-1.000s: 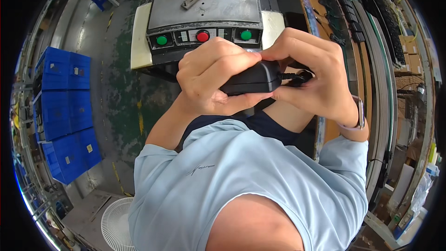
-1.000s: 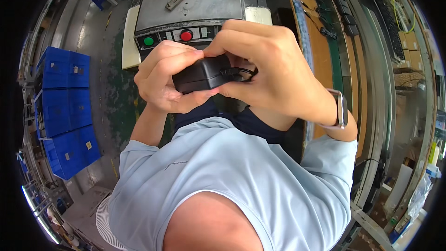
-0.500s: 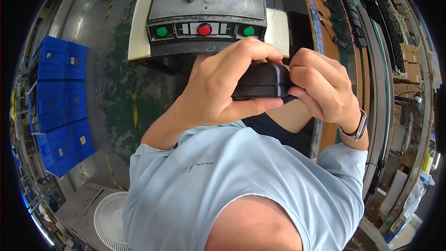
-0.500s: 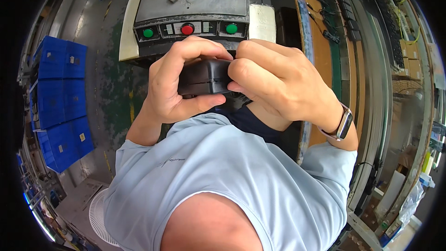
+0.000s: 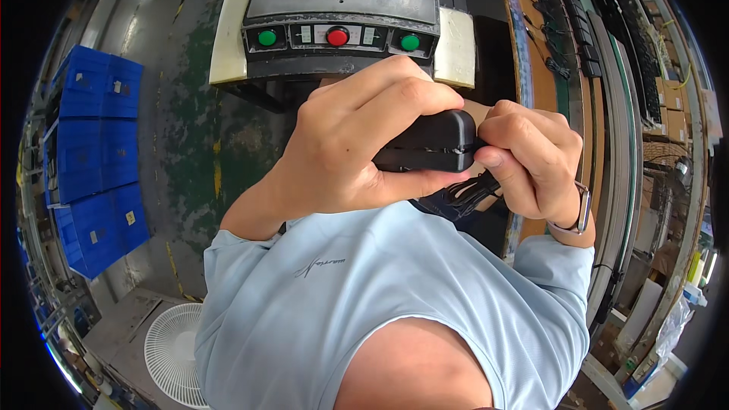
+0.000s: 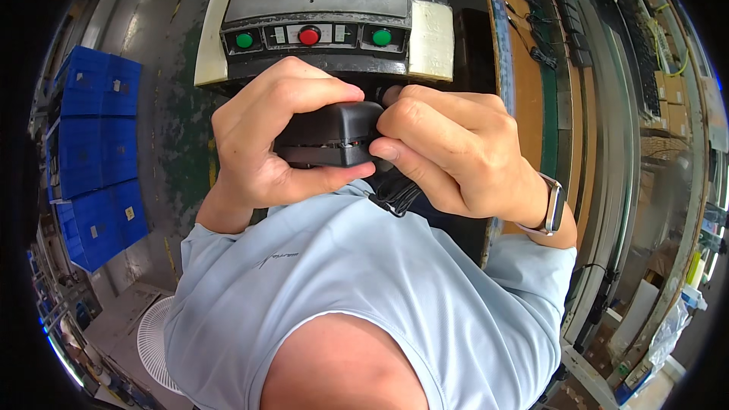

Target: The person cleans small electronic components with a cleaning cloth, then uses a press machine to assemble them.

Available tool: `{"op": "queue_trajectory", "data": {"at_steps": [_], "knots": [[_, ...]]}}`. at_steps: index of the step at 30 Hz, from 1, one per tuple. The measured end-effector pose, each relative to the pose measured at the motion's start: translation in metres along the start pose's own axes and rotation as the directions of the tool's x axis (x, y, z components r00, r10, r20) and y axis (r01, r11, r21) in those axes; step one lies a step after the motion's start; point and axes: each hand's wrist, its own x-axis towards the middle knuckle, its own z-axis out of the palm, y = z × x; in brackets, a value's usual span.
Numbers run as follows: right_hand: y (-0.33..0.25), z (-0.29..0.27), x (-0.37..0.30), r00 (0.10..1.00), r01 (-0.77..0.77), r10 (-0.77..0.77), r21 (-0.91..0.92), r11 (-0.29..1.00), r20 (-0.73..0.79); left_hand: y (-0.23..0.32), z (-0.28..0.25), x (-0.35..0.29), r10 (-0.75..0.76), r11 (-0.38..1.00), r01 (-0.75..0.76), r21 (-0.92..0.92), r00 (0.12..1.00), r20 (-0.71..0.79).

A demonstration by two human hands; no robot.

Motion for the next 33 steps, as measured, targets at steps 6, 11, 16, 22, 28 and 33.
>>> {"op": "queue_trajectory", "data": {"at_steps": [6,11,16,22,28,33], "knots": [[-0.005,0.001,-0.003,0.999,-0.019,0.017,0.055,0.998,0.029,-0.003,0.001,-0.001,0.16,0.986,-0.158,0.058,0.987,-0.03],[-0.006,0.004,-0.003,0.999,-0.023,0.019,0.115,0.993,0.035,-0.007,0.006,-0.002,0.263,0.963,-0.257,0.081,0.962,-0.076],[-0.004,0.003,-0.004,0.994,-0.094,0.086,0.133,0.987,0.068,-0.01,0.009,-0.002,0.287,0.954,-0.269,0.134,0.947,-0.145],[0.003,0.01,0.005,0.976,-0.203,0.216,0.294,0.934,-0.01,-0.017,0.01,0.0,0.253,0.956,-0.222,0.192,0.956,-0.15],[0.04,0.028,0.02,0.983,-0.159,0.17,0.159,0.974,-0.061,-0.048,0.011,0.003,0.148,0.977,-0.121,0.174,0.978,-0.149],[0.077,0.048,0.019,0.989,-0.147,0.147,0.094,0.985,0.001,-0.074,0.007,-0.004,-0.024,0.99,0.036,0.134,0.995,-0.093]]}}
